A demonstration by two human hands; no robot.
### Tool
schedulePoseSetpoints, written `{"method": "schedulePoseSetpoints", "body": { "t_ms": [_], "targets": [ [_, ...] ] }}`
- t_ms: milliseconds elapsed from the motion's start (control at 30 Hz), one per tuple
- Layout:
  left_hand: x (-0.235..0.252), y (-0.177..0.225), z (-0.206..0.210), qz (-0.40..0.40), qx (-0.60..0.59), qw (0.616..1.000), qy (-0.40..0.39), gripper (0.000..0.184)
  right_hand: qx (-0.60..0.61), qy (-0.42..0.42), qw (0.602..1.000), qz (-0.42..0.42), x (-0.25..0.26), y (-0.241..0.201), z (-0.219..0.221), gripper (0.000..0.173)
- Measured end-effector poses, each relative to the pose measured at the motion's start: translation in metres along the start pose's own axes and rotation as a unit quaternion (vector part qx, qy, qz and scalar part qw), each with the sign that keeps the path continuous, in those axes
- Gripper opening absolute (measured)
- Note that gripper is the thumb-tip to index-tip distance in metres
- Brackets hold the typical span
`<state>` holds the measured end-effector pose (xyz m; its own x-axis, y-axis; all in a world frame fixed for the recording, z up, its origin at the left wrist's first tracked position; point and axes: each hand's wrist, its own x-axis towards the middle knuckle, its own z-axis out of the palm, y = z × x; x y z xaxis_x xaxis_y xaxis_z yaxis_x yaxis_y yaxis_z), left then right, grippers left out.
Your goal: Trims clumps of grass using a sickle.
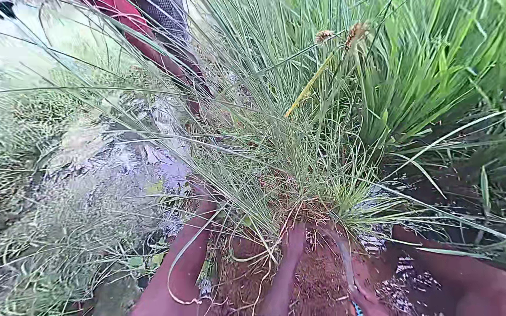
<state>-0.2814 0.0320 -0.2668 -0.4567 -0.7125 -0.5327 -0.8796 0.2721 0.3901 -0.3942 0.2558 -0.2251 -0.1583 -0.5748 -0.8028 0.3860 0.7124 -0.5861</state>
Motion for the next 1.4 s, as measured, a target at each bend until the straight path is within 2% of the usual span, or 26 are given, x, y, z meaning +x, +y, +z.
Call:
{"method": "schedulePoseSetpoints", "body": {
  "t_ms": [100, 200, 267, 333, 533, 800, 900, 1100, 1400],
  "targets": [
    [0.001, 0.004, -0.001, 0.002, 0.004, 1.0, -0.004, 0.045, 0.007, 0.005, 0.999, 0.043, 0.01, -0.01, -0.01, 0.032],
    [0.0, 0.006, 0.0, 0.007, -0.005, 1.0, -0.002, 0.044, 0.025, 0.022, 0.999, 0.034, -0.002, -0.003, -0.003, 0.029],
    [0.001, 0.003, -0.003, -0.001, -0.003, 1.0, -0.012, 0.044, 0.023, 0.032, 0.999, 0.005, -0.016, 0.002, 0.008, 0.037],
    [0.0, 0.005, -0.002, -0.009, -0.004, 0.999, -0.034, 0.045, 0.024, 0.026, 0.999, 0.005, -0.022, 0.004, 0.001, 0.036],
    [0.003, 0.005, -0.005, -0.013, -0.01, 0.999, -0.029, 0.045, -0.012, 0.011, 1.0, 0.022, 0.01, 0.0, -0.009, 0.029],
    [0.015, -0.008, 0.01, 0.025, 0.034, 0.999, 0.024, 0.043, -0.032, -0.002, 0.999, 0.032, -0.005, -0.014, -0.014, 0.037],
    [0.018, -0.009, 0.008, 0.043, 0.03, 0.998, 0.019, 0.045, -0.017, -0.009, 0.999, 0.044, 0.004, -0.015, -0.021, 0.034],
    [0.017, -0.011, -0.005, 0.056, 0.034, 0.997, -0.045, 0.046, -0.004, -0.008, 0.999, 0.037, 0.006, -0.01, -0.02, 0.036],
    [0.018, -0.016, 0.0, 0.061, 0.045, 0.997, -0.012, 0.049, 0.014, -0.019, 0.999, 0.032, 0.009, -0.007, -0.026, 0.042]
  ]
}}
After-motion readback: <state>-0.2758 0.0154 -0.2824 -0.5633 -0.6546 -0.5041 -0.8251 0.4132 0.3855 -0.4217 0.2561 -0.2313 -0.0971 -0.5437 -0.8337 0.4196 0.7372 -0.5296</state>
